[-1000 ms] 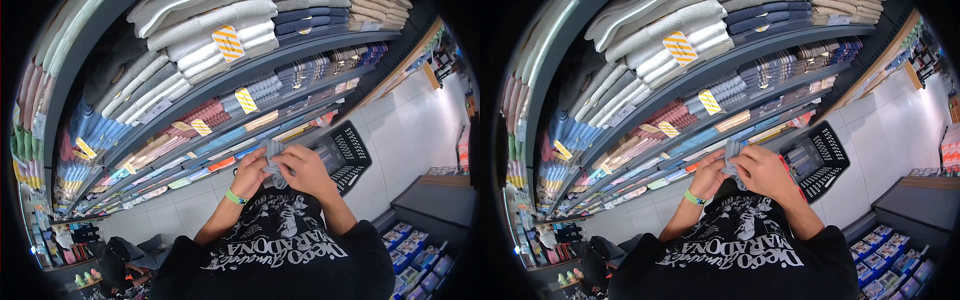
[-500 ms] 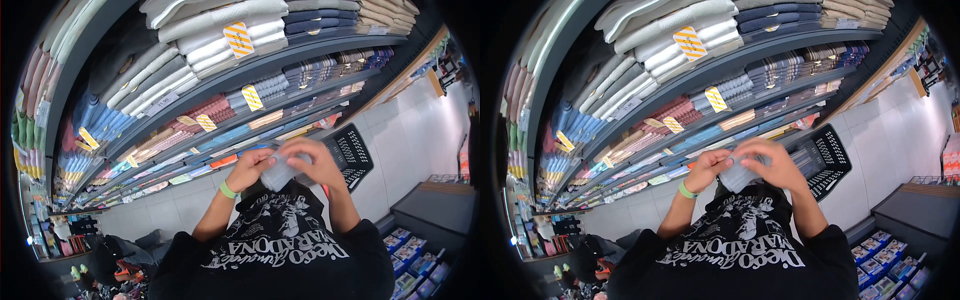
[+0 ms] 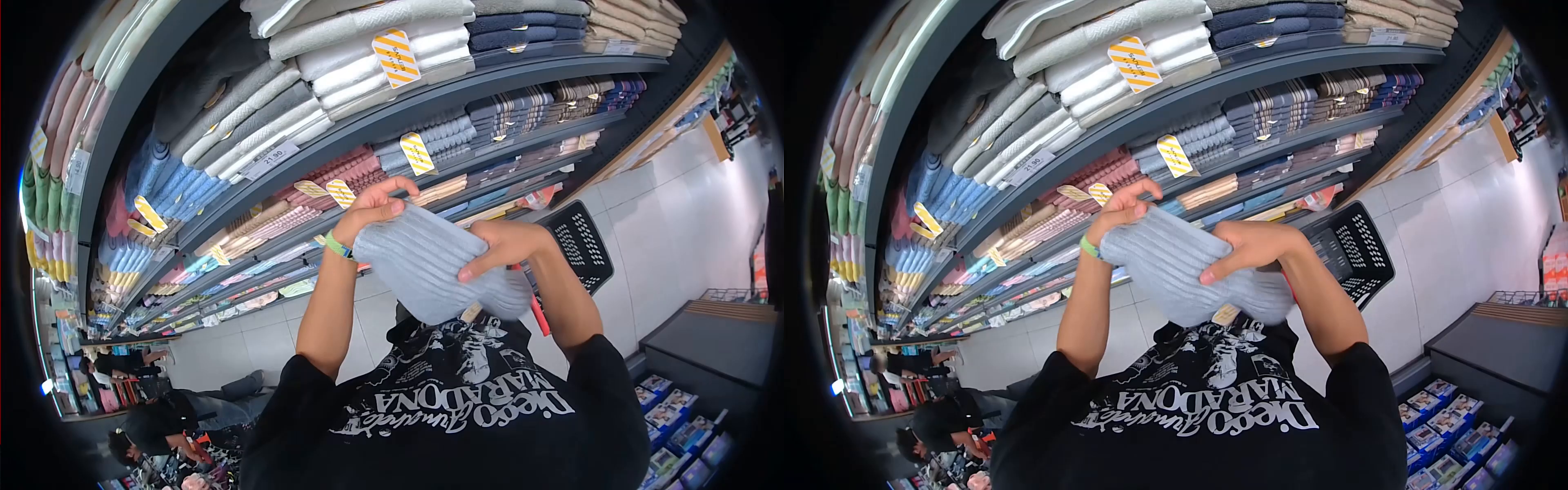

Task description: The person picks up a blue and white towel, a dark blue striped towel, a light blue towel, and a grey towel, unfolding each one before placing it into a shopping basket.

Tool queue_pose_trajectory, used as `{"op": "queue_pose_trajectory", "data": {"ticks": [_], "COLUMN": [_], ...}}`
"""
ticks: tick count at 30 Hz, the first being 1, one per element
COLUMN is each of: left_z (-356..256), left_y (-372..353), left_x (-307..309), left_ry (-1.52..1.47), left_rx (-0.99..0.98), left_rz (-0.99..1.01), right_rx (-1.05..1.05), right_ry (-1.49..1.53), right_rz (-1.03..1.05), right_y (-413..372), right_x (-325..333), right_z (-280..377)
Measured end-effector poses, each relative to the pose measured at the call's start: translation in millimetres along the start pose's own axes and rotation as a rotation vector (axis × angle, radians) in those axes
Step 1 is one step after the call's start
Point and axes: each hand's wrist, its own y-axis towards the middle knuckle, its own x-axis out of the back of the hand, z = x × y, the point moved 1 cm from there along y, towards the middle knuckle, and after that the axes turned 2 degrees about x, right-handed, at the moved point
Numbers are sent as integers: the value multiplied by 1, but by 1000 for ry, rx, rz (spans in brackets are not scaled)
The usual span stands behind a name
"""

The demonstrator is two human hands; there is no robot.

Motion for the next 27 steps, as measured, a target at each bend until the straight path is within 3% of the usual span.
{"op": "queue_pose_trajectory", "data": {"ticks": [1, 3, 5, 9, 10, 12, 16, 18, 19, 21, 22, 24, 25, 27], "left_z": [11, 63, 100, 129, 135, 149, 158, 158, 154, 141, 139, 133, 128, 120], "left_y": [3, 3, -3, -10, -6, 6, 10, 6, 7, 10, 8, 3, 3, 3], "left_x": [9, 54, 49, 40, 35, 21, -10, -18, -19, -23, -23, -21, -23, -25], "left_ry": [-177, -180, -546, -639, -645, -632, -654, -784, -788, -750, -750, -443, -444, -278], "left_rx": [-2, -9, 8, -36, -38, 137, 172, 140, 139, -53, -53, -42, -41, 83], "left_rz": [52, 128, -110, 196, 192, -132, -117, 62, 59, 159, 159, -99, -99, -352], "right_rx": [-1, 121, 135, 134, 128, 199, 248, 209, 205, 190, 189, 113, 112, 38], "right_ry": [-1, 344, 515, 917, 918, 1078, 1172, 1229, 1231, 1287, 1287, 1345, 1346, 1213], "right_rz": [1, -202, -318, -561, -558, -604, -677, -792, -791, -830, -831, -886, -887, -973], "right_y": [1, 2, -1, -8, -8, -9, -5, -7, -7, -6, -5, -3, -4, -7], "right_x": [0, 1, -3, -5, -8, -14, -17, -22, -23, -24, -24, -25, -25, -26], "right_z": [-4, -17, -25, -51, -52, -50, -57, -52, -55, -69, -76, -87, -88, -87]}}
